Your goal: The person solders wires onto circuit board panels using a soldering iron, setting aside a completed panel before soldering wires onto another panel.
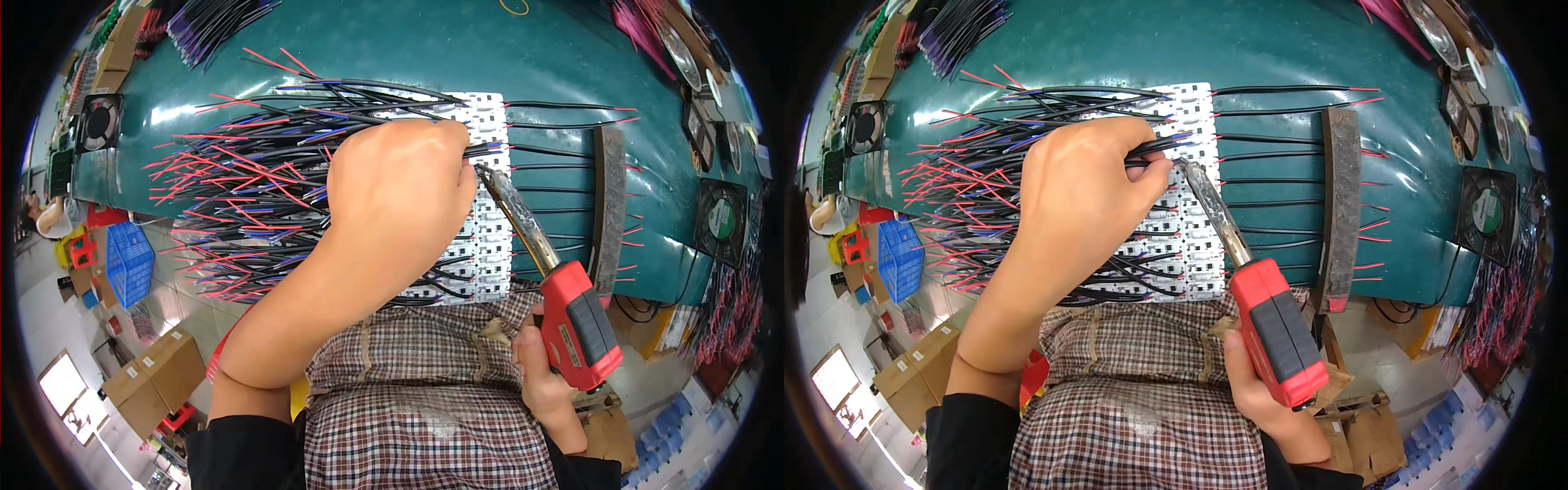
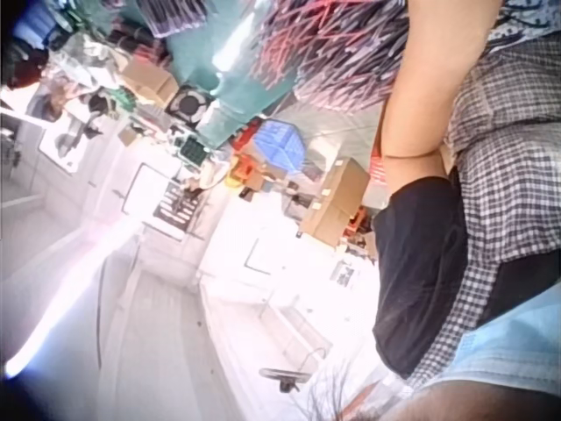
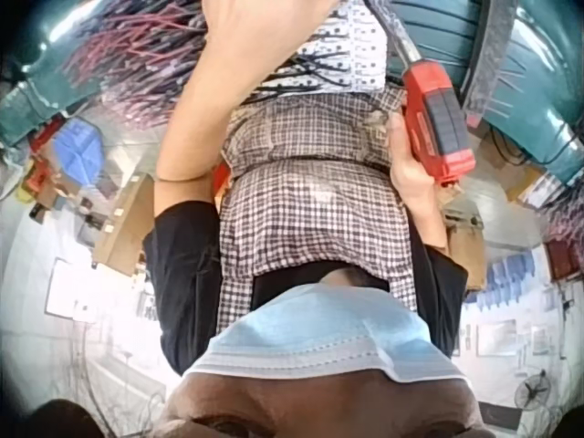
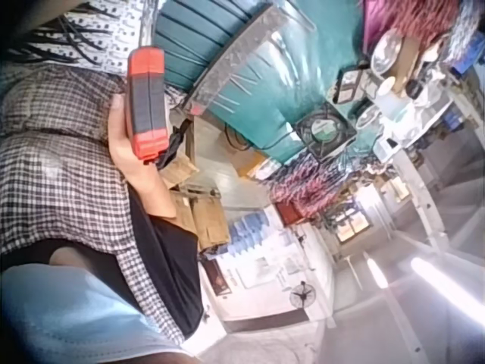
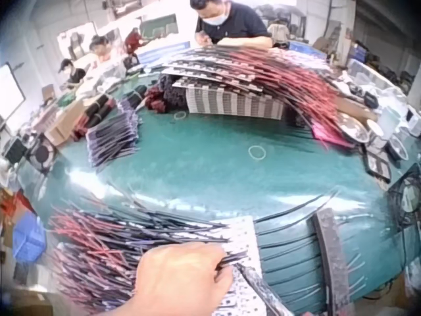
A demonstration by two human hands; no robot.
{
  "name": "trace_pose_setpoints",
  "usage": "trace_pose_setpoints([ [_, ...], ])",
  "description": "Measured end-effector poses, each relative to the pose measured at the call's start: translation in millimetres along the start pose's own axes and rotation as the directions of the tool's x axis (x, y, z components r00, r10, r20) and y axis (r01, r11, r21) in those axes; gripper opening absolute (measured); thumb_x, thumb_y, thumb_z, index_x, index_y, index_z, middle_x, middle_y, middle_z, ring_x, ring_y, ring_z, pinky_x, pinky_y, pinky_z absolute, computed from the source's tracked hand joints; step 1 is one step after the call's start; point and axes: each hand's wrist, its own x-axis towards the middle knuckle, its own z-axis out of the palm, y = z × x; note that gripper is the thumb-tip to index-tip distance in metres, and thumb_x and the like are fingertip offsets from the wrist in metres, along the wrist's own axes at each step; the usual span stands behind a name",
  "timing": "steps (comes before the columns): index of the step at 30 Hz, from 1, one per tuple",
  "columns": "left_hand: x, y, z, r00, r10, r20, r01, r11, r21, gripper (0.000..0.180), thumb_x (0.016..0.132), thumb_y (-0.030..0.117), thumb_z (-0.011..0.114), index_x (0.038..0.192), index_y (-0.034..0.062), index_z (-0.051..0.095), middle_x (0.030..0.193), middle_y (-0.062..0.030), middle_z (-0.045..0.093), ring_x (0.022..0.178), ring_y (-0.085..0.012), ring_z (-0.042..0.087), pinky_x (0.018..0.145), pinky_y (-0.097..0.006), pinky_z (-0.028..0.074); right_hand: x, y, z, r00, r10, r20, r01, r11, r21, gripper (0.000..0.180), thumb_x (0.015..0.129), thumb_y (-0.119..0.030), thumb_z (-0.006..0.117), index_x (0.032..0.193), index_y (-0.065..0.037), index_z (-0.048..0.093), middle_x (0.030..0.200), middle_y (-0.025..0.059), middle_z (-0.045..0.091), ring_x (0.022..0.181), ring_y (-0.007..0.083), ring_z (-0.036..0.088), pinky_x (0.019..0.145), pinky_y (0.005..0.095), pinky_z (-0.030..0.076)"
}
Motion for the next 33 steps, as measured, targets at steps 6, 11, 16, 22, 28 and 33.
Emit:
trace_pose_setpoints([
  [6, 3.5, -1.7, -0.4, 0.999, 0.049, 0.011, -0.049, 0.998, 0.025, 0.014, 0.079, 0.015, 0.074, 0.082, 0.0009, 0.072, 0.072, -0.0127, 0.070, 0.069, -0.0303, 0.070, 0.066, -0.041, 0.055, 4.4, -7.3, -3.4, 0.998, 0.000, 0.057, -0.002, 0.999, 0.032, 0.015, 0.095, -0.008, 0.069, 0.108, 0.000, 0.068, 0.093, 0.0105, 0.070, 0.084, 0.0231, 0.068, 0.076, 0.0356, 0.054],
  [11, 4.5, -2.4, 1.2, 0.999, 0.053, 0.004, -0.053, 0.998, 0.040, 0.013, 0.079, 0.014, 0.073, 0.080, 0.0011, 0.071, 0.072, -0.0133, 0.070, 0.069, -0.0314, 0.070, 0.066, -0.042, 0.055, 4.7, -7.9, -4.6, 0.997, -0.078, 0.028, 0.081, 0.987, -0.141, 0.018, 0.094, -0.008, 0.071, 0.109, 0.001, 0.068, 0.094, 0.0110, 0.071, 0.081, 0.0227, 0.069, 0.074, 0.0353, 0.054],
  [16, 6.0, -0.4, -0.4, 0.998, 0.053, 0.018, -0.054, 0.997, 0.046, 0.013, 0.080, 0.014, 0.073, 0.079, 0.0009, 0.071, 0.070, -0.0140, 0.069, 0.068, -0.0321, 0.069, 0.066, -0.043, 0.055, -3.5, -7.1, -4.6, 1.000, -0.016, -0.025, 0.017, 1.000, 0.006, 0.022, 0.094, -0.009, 0.072, 0.113, 0.001, 0.066, 0.095, 0.0104, 0.069, 0.085, 0.0227, 0.068, 0.075, 0.0347, 0.054],
  [22, 7.4, -0.9, -1.4, 0.998, 0.065, 0.024, -0.067, 0.996, 0.064, 0.014, 0.081, 0.014, 0.072, 0.078, 0.0009, 0.070, 0.070, -0.0144, 0.069, 0.068, -0.0328, 0.069, 0.067, -0.044, 0.055, -9.7, -2.2, -9.6, 0.998, 0.058, -0.020, -0.058, 0.998, 0.000, 0.024, 0.093, -0.008, 0.072, 0.115, 0.000, 0.065, 0.098, 0.0105, 0.068, 0.088, 0.0224, 0.067, 0.077, 0.0348, 0.054],
  [28, 11.1, -5.9, -1.7, 0.997, 0.070, 0.036, -0.071, 0.997, 0.033, 0.015, 0.082, 0.015, 0.071, 0.080, 0.0005, 0.070, 0.072, -0.0150, 0.070, 0.070, -0.0334, 0.070, 0.068, -0.043, 0.056, -9.0, 1.6, -7.7, 1.000, 0.017, 0.022, -0.016, 0.998, -0.056, 0.026, 0.093, -0.008, 0.071, 0.117, 0.001, 0.064, 0.099, 0.0106, 0.068, 0.089, 0.0226, 0.067, 0.076, 0.0352, 0.054],
  [33, 13.9, -4.4, -4.0, 0.994, 0.048, 0.102, -0.052, 0.998, 0.042, 0.014, 0.083, 0.014, 0.071, 0.080, 0.0002, 0.070, 0.073, -0.0150, 0.071, 0.071, -0.0325, 0.072, 0.069, -0.043, 0.056, -8.6, 2.9, -3.3, 0.996, 0.086, 0.003, -0.086, 0.996, 0.006, 0.027, 0.093, -0.009, 0.072, 0.117, 0.001, 0.064, 0.097, 0.0116, 0.067, 0.086, 0.0248, 0.066, 0.075, 0.0368, 0.053],
])
